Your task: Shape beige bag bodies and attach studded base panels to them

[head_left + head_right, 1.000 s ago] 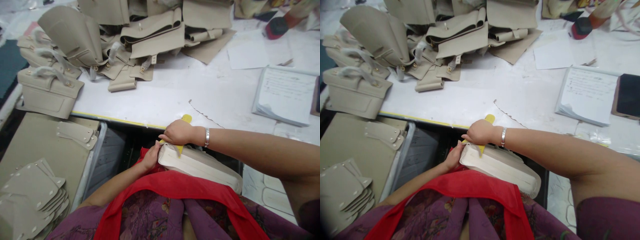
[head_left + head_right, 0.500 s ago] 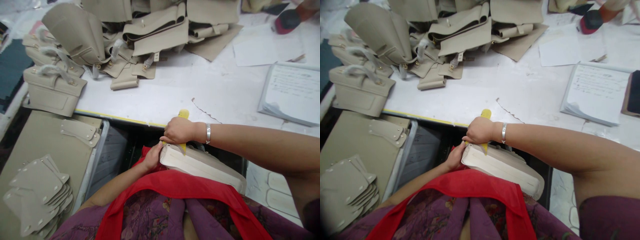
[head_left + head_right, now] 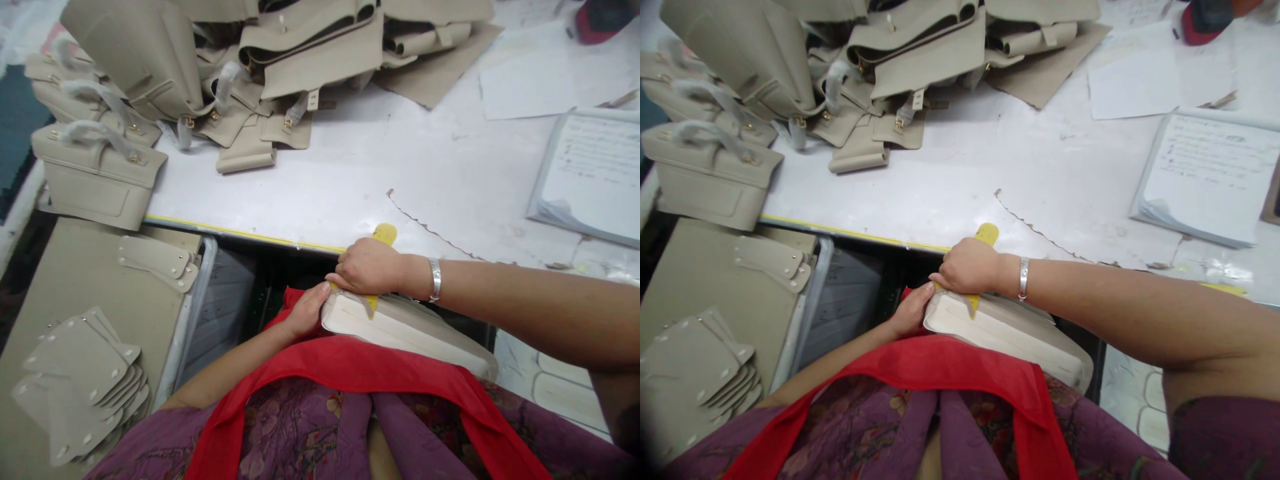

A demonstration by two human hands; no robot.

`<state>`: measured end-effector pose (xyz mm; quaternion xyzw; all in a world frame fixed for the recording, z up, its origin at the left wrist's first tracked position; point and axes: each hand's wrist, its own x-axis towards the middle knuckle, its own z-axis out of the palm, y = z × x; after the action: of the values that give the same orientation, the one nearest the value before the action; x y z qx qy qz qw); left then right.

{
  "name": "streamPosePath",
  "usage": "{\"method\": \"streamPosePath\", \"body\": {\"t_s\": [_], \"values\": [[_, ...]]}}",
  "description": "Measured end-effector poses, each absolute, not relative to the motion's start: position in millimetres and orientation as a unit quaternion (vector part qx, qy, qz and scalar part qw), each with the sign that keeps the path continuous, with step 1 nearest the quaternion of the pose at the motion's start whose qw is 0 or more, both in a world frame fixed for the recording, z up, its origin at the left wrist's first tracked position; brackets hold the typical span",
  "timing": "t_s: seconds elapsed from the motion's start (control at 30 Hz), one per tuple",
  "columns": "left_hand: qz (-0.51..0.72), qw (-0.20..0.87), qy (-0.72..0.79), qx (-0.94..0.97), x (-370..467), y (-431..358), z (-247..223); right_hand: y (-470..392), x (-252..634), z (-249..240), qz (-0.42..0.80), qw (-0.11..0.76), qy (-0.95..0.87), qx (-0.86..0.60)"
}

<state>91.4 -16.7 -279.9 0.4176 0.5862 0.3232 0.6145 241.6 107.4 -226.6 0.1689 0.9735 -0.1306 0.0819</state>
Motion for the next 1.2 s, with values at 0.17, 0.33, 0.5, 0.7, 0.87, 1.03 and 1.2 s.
{"method": "streamPosePath", "body": {"t_s": [0.17,0.33,0.5,0.7,0.87,1.03,1.2], "values": [[0.332,0.637,0.581,0.383,94,-14,-275,102,245,-230,-0.144,0.072,0.969,0.185],[0.314,0.668,0.552,0.387,93,-8,-268,91,249,-232,-0.159,0.089,0.949,0.257],[0.294,0.675,0.531,0.418,89,-4,-267,77,253,-235,-0.167,0.074,0.933,0.310],[0.278,0.685,0.528,0.418,91,0,-267,68,259,-237,-0.169,0.074,0.921,0.344],[0.270,0.670,0.494,0.484,92,5,-261,64,266,-234,-0.169,0.092,0.914,0.357],[0.260,0.660,0.489,0.507,92,7,-255,56,267,-227,-0.147,0.130,0.902,0.386],[0.252,0.636,0.495,0.535,87,6,-261,48,261,-215,-0.128,0.186,0.877,0.424]]}}
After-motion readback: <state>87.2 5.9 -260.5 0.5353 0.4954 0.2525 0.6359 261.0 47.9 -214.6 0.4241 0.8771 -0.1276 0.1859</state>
